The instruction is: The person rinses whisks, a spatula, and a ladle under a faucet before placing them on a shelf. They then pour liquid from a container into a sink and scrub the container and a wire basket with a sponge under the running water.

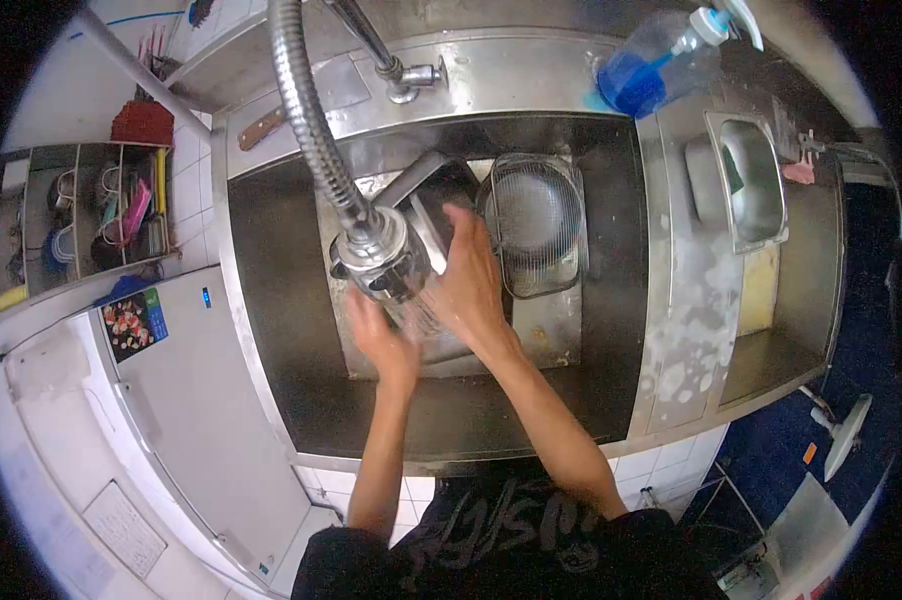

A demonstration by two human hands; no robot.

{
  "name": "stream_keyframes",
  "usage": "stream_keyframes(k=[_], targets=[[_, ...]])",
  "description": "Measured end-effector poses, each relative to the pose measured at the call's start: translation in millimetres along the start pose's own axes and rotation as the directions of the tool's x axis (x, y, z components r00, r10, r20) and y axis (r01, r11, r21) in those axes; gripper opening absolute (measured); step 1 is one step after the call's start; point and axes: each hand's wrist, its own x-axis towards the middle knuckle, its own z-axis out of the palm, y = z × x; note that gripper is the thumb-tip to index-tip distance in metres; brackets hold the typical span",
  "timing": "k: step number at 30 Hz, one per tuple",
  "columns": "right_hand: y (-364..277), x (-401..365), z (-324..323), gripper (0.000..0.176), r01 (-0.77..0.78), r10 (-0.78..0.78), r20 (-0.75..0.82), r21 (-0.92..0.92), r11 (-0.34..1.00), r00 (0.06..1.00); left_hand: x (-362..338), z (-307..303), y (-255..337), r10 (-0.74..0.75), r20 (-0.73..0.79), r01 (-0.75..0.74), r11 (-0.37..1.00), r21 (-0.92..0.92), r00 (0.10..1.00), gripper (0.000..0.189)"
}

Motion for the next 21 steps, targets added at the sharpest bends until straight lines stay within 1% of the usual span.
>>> stream_keyframes(k=[1,2,3,4,5,6,7,8,9,10,11,12,13,14,15,16,17,18,19,20,21], targets=[[1,-10,-1,0.049,-0.093,0.081,0.133,0.089,0.992,0.988,8,13,-14,-0.184,-0.104,0.172,0.979,-0.108,0.978,0.049],[2,-19,-4,0.051,-0.187,0.138,0.272,0.163,0.969,0.952,10,20,-21,-0.372,-0.194,0.327,0.916,-0.231,0.908,0.05],[6,-29,-17,0.056,-0.304,0.159,0.383,0.354,0.885,0.91,3,17,-6,-0.234,-0.17,0.238,0.971,0.001,0.957,0.052],[18,-47,-26,0.058,-0.243,0.104,0.362,0.361,0.9,0.926,-1,9,12,-0.236,-0.174,0.24,0.971,-0.003,0.956,0.052],[36,-71,-31,0.059,-0.181,0.049,0.341,0.368,0.912,0.939,-5,-2,31,-0.042,-0.08,0.041,0.999,-0.01,0.996,0.05],[55,-97,-40,0.058,-0.247,0.088,0.449,0.31,0.918,0.889,-11,-10,40,0.155,0.01,-0.154,0.987,-0.033,0.988,0.047],[70,-116,-50,0.056,-0.304,0.128,0.551,0.242,0.921,0.825,-19,-9,34,0.203,0.052,-0.198,0.976,-0.087,0.978,0.046],[74,-124,-59,0.056,-0.302,0.127,0.553,0.237,0.923,0.823,-17,-10,27,0.198,0.049,-0.193,0.977,-0.089,0.979,0.046],[77,-129,-66,0.051,-0.129,0.067,0.571,0.068,0.989,0.819,-10,-10,17,0.095,-0.016,-0.095,0.993,-0.065,0.995,0.044],[79,-133,-68,0.047,0.056,0.014,0.597,-0.098,0.994,0.802,-2,-9,9,-0.008,-0.081,0.005,0.999,-0.044,0.997,0.042],[88,-138,-63,0.047,0.052,0.017,0.601,-0.097,0.994,0.799,9,-1,1,-0.14,-0.217,0.115,0.986,-0.124,0.966,0.038],[104,-142,-50,0.04,0.151,-0.119,0.518,-0.019,0.988,0.847,15,-1,-3,-0.14,-0.216,0.116,0.986,-0.12,0.966,0.038],[108,-135,-44,0.034,0.262,-0.256,0.415,0.045,0.964,0.873,24,-1,-7,-0.183,-0.122,0.163,0.974,-0.161,0.975,0.039],[111,-129,-42,0.034,0.271,-0.266,0.408,0.047,0.961,0.873,31,-2,-8,-0.219,-0.031,0.209,0.958,-0.196,0.975,0.039],[102,-118,-46,0.028,0.258,-0.269,0.373,0.078,0.963,0.888,32,-21,15,-0.012,0.14,0.029,0.993,-0.118,0.99,0.046],[89,-108,-50,0.022,0.242,-0.265,0.34,0.11,0.964,0.902,31,-38,32,-0.013,0.137,0.028,0.993,-0.113,0.99,0.046],[73,-97,-54,0.022,0.237,-0.261,0.337,0.111,0.965,0.904,29,-53,47,-0.004,0.193,0.028,0.992,-0.121,0.981,0.047],[51,-86,-59,0.018,0.097,-0.134,0.317,0.129,0.987,0.939,28,-61,58,0.009,0.253,0.026,0.99,-0.136,0.968,0.049],[31,-76,-64,0.015,-0.045,-0.002,0.304,0.148,0.988,0.953,27,-67,60,0.038,0.222,0.006,0.98,-0.197,0.974,0.046],[16,-67,-66,0.015,-0.046,0.0,0.304,0.143,0.989,0.953,24,-71,59,0.039,0.223,0.007,0.98,-0.201,0.974,0.046],[1,-55,-65,0.012,-0.044,0.011,0.349,0.088,0.995,0.937,23,-75,57,0.001,0.198,0.041,0.977,-0.207,0.98,0.044]])
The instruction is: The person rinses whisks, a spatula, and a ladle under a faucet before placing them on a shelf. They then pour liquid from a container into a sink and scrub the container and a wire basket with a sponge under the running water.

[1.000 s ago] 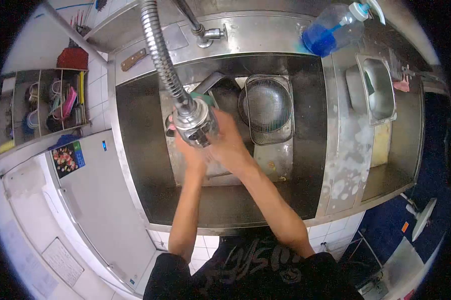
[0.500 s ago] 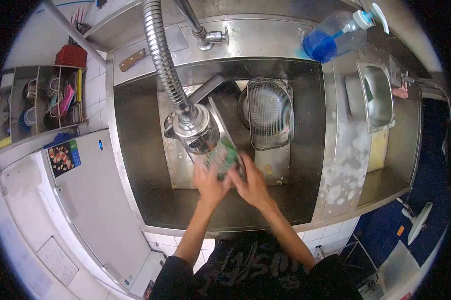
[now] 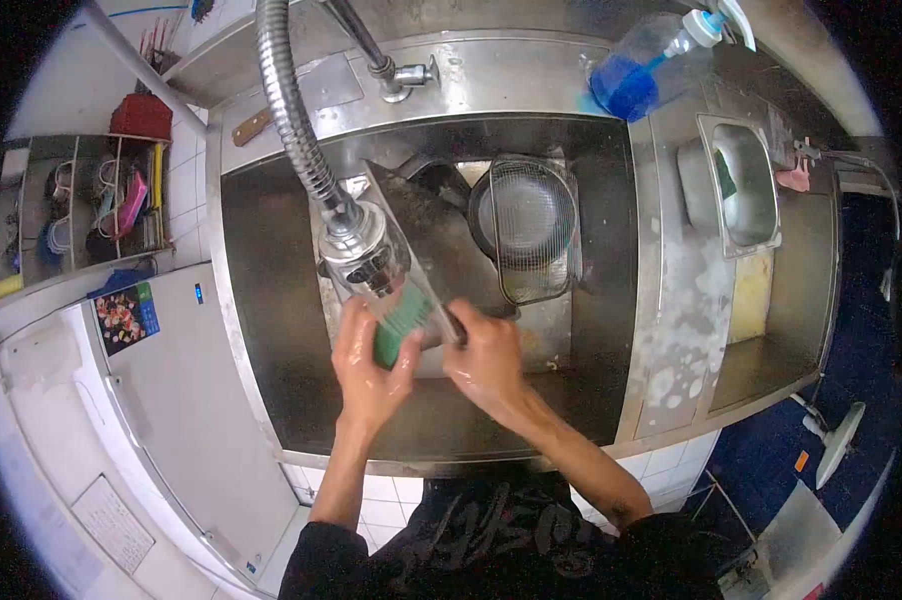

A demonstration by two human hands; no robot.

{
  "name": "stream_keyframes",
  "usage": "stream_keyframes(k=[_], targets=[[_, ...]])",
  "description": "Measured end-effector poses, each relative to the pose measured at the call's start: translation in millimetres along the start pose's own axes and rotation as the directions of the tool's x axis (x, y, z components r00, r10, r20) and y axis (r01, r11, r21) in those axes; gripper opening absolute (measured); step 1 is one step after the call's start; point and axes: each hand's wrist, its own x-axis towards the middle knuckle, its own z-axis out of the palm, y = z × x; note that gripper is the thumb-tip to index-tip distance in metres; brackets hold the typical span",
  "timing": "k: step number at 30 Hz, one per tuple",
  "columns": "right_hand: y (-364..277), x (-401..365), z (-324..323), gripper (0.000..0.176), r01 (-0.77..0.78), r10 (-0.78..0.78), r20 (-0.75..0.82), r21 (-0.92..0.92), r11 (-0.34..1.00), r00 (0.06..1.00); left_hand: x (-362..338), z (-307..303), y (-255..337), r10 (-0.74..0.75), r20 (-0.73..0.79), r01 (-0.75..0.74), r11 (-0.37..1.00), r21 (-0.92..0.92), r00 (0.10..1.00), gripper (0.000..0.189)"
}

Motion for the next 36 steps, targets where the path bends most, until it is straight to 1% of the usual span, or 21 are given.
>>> stream_keyframes(k=[3,5,7,9,11,12,15,17,19,21,22,23,24,26,27,28,29,31,33,35,36], targets=[[-39,32,-3,0.01,0.002,0.004,0.071,-0.087,0.996,0.997,-4,-16,7,-0.038,-0.058,0.038,0.999,0.002,0.998,0.042],[-61,35,-11,0.011,0.006,0.008,0.107,-0.13,0.992,0.994,-12,-23,14,-0.034,-0.237,0.043,0.998,0.034,0.971,0.045],[-79,28,-19,0.019,0.053,-0.004,0.258,-0.185,0.981,0.966,-30,-25,13,-0.063,-0.342,0.065,0.998,-0.008,0.938,0.051],[-85,9,-12,0.023,0.022,0.017,0.255,-0.149,0.989,0.967,-44,-25,11,0.007,-0.422,0.0,1.0,0.016,0.906,0.051],[-89,-3,-10,0.026,-0.161,0.181,0.25,-0.099,0.982,0.951,-62,-20,6,-0.038,-0.392,0.045,0.999,0.009,0.919,0.051],[-80,-5,-2,0.028,-0.195,0.226,0.259,-0.138,0.971,0.939,-68,-14,2,-0.079,-0.354,0.087,0.996,0.007,0.932,0.052],[-43,3,23,0.034,-0.123,0.178,0.315,-0.187,0.975,0.932,-74,11,-24,-0.107,-0.257,0.105,0.994,-0.021,0.96,0.051],[-15,14,49,0.036,-0.143,0.188,0.285,-0.171,0.975,0.94,-75,31,-47,-0.113,-0.257,0.123,0.992,0.022,0.96,0.053],[-6,37,61,0.036,-0.12,0.15,0.112,-0.238,0.964,0.982,-68,50,-66,-0.067,-0.338,0.08,0.996,0.027,0.939,0.056],[-5,62,55,0.039,-0.038,0.012,-0.108,-0.238,0.97,0.994,-63,68,-80,-0.077,-0.342,0.083,0.997,0.005,0.937,0.058],[1,87,46,0.04,-0.072,0.09,0.075,-0.215,0.974,0.993,-59,74,-82,-0.08,-0.351,0.08,0.997,-0.015,0.933,0.06],[7,106,37,0.042,-0.107,0.157,0.257,-0.197,0.975,0.954,-56,79,-77,-0.08,-0.351,0.082,0.997,-0.009,0.933,0.06],[11,112,37,0.042,-0.105,0.154,0.259,-0.192,0.976,0.953,-53,86,-69,-0.074,-0.334,0.096,0.994,0.052,0.94,0.058],[22,118,39,0.041,-0.152,0.161,0.232,-0.058,0.987,0.959,-37,91,-63,-0.064,-0.32,0.104,0.989,0.109,0.945,0.056],[30,111,39,0.041,-0.149,0.16,0.232,-0.062,0.987,0.959,-26,93,-61,0.028,-0.298,0.005,0.994,0.11,0.954,0.054],[39,98,38,0.04,-0.145,0.137,0.052,0.204,0.968,0.989,-12,93,-55,0.12,-0.277,-0.094,0.99,0.104,0.953,0.052],[49,83,34,0.039,-0.081,0.154,-0.129,0.447,0.891,0.98,6,95,-49,0.116,-0.285,-0.093,0.991,0.094,0.951,0.052],[69,42,17,0.038,0.001,0.065,-0.226,0.282,0.959,0.972,39,90,-27,0.091,-0.267,-0.037,0.979,0.199,0.959,0.06],[90,-8,26,0.037,-0.048,0.048,-0.237,0.004,0.999,0.97,27,92,-25,0.091,-0.25,-0.041,0.979,0.199,0.964,0.059],[109,-44,36,0.034,-0.149,0.123,-0.135,-0.196,0.969,0.983,12,95,-25,0.133,-0.212,-0.087,0.973,0.212,0.968,0.056],[112,-50,40,0.034,-0.145,0.119,-0.14,-0.192,0.971,0.983,2,96,-26,0.157,-0.19,-0.114,0.969,0.221,0.969,0.056]])
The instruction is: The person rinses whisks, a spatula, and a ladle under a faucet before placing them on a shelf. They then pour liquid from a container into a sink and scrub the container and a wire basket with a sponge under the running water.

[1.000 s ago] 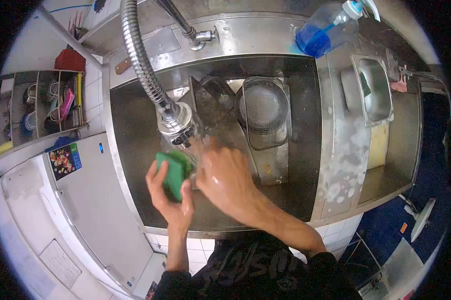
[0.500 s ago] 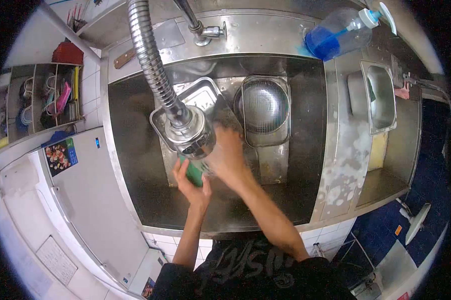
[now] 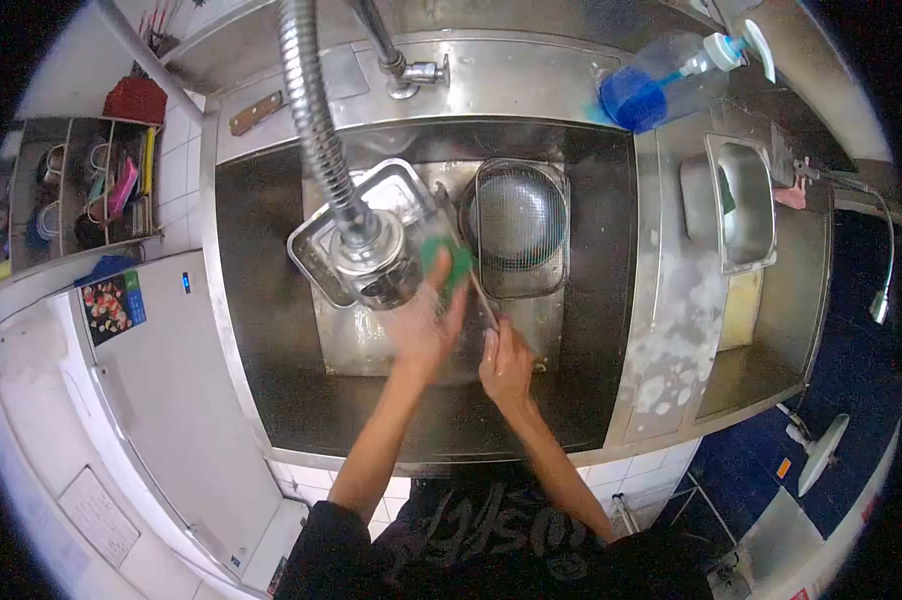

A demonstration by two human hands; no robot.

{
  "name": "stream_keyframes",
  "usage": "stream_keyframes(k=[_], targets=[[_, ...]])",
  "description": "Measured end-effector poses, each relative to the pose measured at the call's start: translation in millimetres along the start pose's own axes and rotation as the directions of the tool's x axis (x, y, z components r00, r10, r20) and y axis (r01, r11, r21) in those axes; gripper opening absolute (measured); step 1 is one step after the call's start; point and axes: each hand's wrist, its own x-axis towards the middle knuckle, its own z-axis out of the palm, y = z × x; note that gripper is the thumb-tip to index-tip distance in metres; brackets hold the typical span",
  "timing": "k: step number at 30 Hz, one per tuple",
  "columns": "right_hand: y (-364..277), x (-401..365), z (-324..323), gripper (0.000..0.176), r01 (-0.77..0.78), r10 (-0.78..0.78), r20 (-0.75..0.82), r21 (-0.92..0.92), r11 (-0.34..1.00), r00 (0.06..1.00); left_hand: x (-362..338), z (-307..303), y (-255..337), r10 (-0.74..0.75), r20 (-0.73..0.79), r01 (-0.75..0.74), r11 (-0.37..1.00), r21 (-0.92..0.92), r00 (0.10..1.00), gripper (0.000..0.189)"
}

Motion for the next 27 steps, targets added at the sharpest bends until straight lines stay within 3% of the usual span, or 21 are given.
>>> stream_keyframes(k=[1,3,5,6,7,8,9,11,15,16,18,21,23,24,26,27], targets=[[1,-3,5,0.031,-0.023,0.023,-0.003,-0.01,1.0,1.0,-12,0,0,0.034,0.02,-0.034,0.999,0.003,0.999,0.055],[1,-2,8,0.027,-0.059,0.059,-0.015,-0.006,0.998,0.998,-82,-8,-12,0.141,0.285,-0.132,0.99,-0.051,0.948,0.055],[0,3,5,0.021,0.12,-0.085,-0.195,0.174,0.977,0.977,-61,-15,-29,0.212,0.275,-0.193,0.977,-0.094,0.938,0.056],[2,0,3,0.021,0.107,-0.073,-0.188,0.18,0.978,0.979,-47,-16,-32,0.261,0.253,-0.233,0.963,-0.138,0.931,0.057],[5,-3,1,0.019,0.078,-0.062,-0.105,0.153,0.985,0.993,-14,-25,-22,0.167,0.217,-0.157,0.986,-0.062,0.962,0.053],[6,-8,1,0.018,0.052,-0.049,-0.026,0.123,0.991,0.998,3,-17,-24,-0.033,0.201,0.032,0.999,0.01,0.979,0.049],[10,-18,7,0.018,0.046,-0.044,-0.023,0.124,0.991,0.999,26,-19,-15,-0.134,0.075,0.138,0.99,-0.041,0.988,0.046],[20,-36,23,0.016,-0.065,0.067,-0.005,0.213,0.975,0.998,23,-18,-5,-0.158,0.022,0.157,0.987,0.012,0.987,0.049],[7,-74,17,0.018,-0.114,0.121,-0.009,0.282,0.953,0.993,-73,-20,-12,0.126,0.22,-0.103,0.988,-0.111,0.967,0.052],[3,-77,12,0.018,-0.131,0.138,-0.004,0.281,0.951,0.99,-81,-21,-10,0.123,0.237,-0.098,0.988,-0.116,0.964,0.052],[-4,-87,5,0.02,-0.274,0.261,0.086,0.236,0.932,0.961,-97,-28,-3,0.077,0.303,-0.036,0.99,-0.138,0.95,0.05],[9,-89,11,0.021,-0.297,0.274,0.125,0.256,0.92,0.954,-75,-15,-16,0.064,0.402,-0.04,0.997,-0.067,0.914,0.051],[4,-83,14,0.02,-0.282,0.261,0.114,0.26,0.923,0.959,-43,8,-38,0.013,0.18,0.001,0.997,-0.08,0.984,0.052],[2,-77,14,0.02,-0.262,0.245,0.094,0.262,0.929,0.965,-24,12,-41,0.014,0.172,0.001,0.996,-0.085,0.985,0.052],[-1,-65,14,0.019,-0.295,0.272,0.13,0.22,0.93,0.954,2,11,-36,-0.283,0.163,0.308,0.938,-0.157,0.945,0.051],[-2,-62,13,0.018,-0.338,0.309,0.168,0.186,0.923,0.936,-4,12,-35,-0.287,0.162,0.312,0.936,-0.162,0.944,0.051]])
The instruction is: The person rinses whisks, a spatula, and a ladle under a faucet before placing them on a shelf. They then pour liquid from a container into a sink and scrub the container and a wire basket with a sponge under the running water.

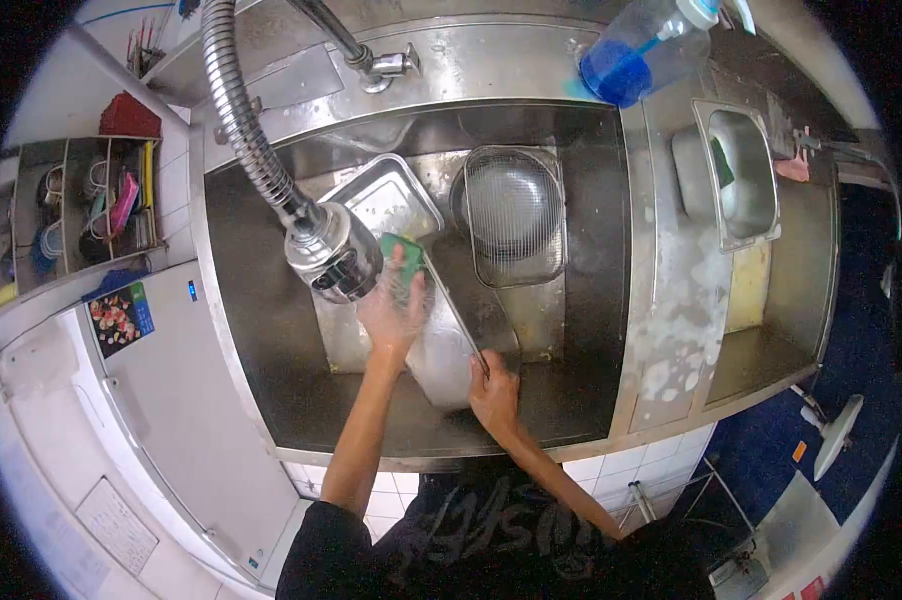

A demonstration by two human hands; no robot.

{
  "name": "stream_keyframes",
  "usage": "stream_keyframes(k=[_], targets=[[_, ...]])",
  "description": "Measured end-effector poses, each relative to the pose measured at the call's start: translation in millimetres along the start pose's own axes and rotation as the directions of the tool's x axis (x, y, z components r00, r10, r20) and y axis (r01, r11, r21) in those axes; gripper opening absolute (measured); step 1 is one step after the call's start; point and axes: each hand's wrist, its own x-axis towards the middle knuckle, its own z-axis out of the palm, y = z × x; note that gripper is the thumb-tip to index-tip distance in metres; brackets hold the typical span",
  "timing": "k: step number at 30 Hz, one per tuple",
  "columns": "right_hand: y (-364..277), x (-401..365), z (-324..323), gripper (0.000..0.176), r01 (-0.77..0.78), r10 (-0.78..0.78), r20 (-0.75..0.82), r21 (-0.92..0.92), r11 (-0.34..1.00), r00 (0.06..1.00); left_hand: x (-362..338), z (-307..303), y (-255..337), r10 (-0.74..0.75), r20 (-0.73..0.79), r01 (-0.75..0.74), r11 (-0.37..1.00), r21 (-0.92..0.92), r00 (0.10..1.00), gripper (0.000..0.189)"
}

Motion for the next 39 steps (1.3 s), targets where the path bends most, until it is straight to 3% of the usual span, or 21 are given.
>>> stream_keyframes(k=[5,7,10,13,14,16,17,19,20,22,24,26,28,29,30,31,32,34,36,38,39], targets=[[-12,28,-20,0.018,0.102,-0.106,0.068,0.061,0.993,0.992,-87,10,-9,0.202,-0.051,-0.197,0.976,0.087,0.978,0.05],[-12,37,-35,0.023,0.177,-0.186,0.103,0.088,0.98,0.977,-116,11,-7,0.295,0.139,-0.288,0.955,-0.07,0.945,0.051],[-3,42,-58,0.031,0.261,-0.275,0.087,0.138,0.955,0.958,-69,24,-21,0.2,-0.023,-0.195,0.97,0.147,0.979,0.052],[-10,33,-67,0.035,0.295,-0.32,0.078,0.232,0.927,0.944,-56,29,-1,0.067,-0.16,-0.04,0.986,0.161,0.985,0.051],[-9,37,-65,0.035,0.312,-0.336,0.073,0.23,0.922,0.939,-86,36,-7,0.156,-0.013,-0.154,0.982,0.111,0.988,0.047],[-6,48,-59,0.042,0.021,-0.086,0.147,0.394,0.919,0.985,-116,22,14,0.409,0.325,-0.424,0.905,-0.027,0.853,0.044],[-4,60,-64,0.049,-0.15,0.038,0.3,0.359,0.921,0.953,-113,27,8,0.418,0.326,-0.432,0.901,-0.03,0.848,0.044],[6,94,-50,0.048,-0.212,0.033,0.373,0.448,0.869,0.927,-111,33,-16,0.233,0.217,-0.272,0.947,0.17,0.948,0.044],[7,109,-39,0.047,-0.27,0.008,0.446,0.528,0.805,0.895,-72,20,-3,0.149,0.095,-0.156,0.986,0.067,0.984,0.046],[-31,133,-29,0.049,-0.196,0.115,0.277,0.284,0.938,0.954,-29,15,-9,0.049,-0.175,-0.021,0.987,0.159,0.983,0.047],[-77,136,-11,0.039,0.034,-0.017,-0.042,0.43,0.902,0.999,-17,-2,12,-0.007,-0.219,0.032,0.993,0.113,0.976,0.049],[-117,123,-10,0.033,0.206,-0.152,-0.143,0.545,0.812,0.978,-30,-11,31,0.123,-0.252,-0.116,0.992,0.041,0.96,0.051],[-122,119,6,0.041,0.167,-0.242,-0.031,0.808,0.566,0.97,-46,-22,45,0.151,-0.253,-0.163,0.986,-0.025,0.955,0.051],[-122,120,13,0.041,0.167,-0.234,-0.037,0.806,0.567,0.972,-50,-29,51,0.232,-0.259,-0.254,0.966,-0.053,0.937,0.051],[-116,124,24,0.047,-0.243,-0.188,0.31,0.919,0.309,0.932,-52,-35,58,0.311,-0.269,-0.343,0.936,-0.08,0.911,0.052],[-106,127,36,0.053,-0.622,-0.252,0.605,0.783,0.017,0.755,-51,-40,67,0.352,-0.25,-0.378,0.923,-0.065,0.902,0.048],[-97,129,49,0.053,-0.617,-0.249,0.6,0.787,0.011,0.761,-47,-45,72,0.356,-0.244,-0.383,0.921,-0.069,0.902,0.048],[-92,127,56,0.06,-0.753,-0.51,0.6,0.639,-0.158,0.616,-34,-57,74,0.562,0.094,-0.556,0.827,-0.081,0.822,0.045],[-93,108,20,0.061,-0.705,-0.56,0.521,0.688,-0.171,0.644,-18,-63,59,0.588,0.172,-0.607,0.789,0.094,0.79,0.043],[-91,101,-24,0.057,-0.519,-0.302,0.477,0.851,-0.074,0.825,2,-57,32,0.376,-0.043,-0.358,0.906,0.226,0.925,0.046],[-79,95,-51,0.051,-0.409,-0.242,0.416,0.909,0.08,0.877,6,-54,34,0.377,-0.038,-0.36,0.906,0.223,0.925,0.046]])
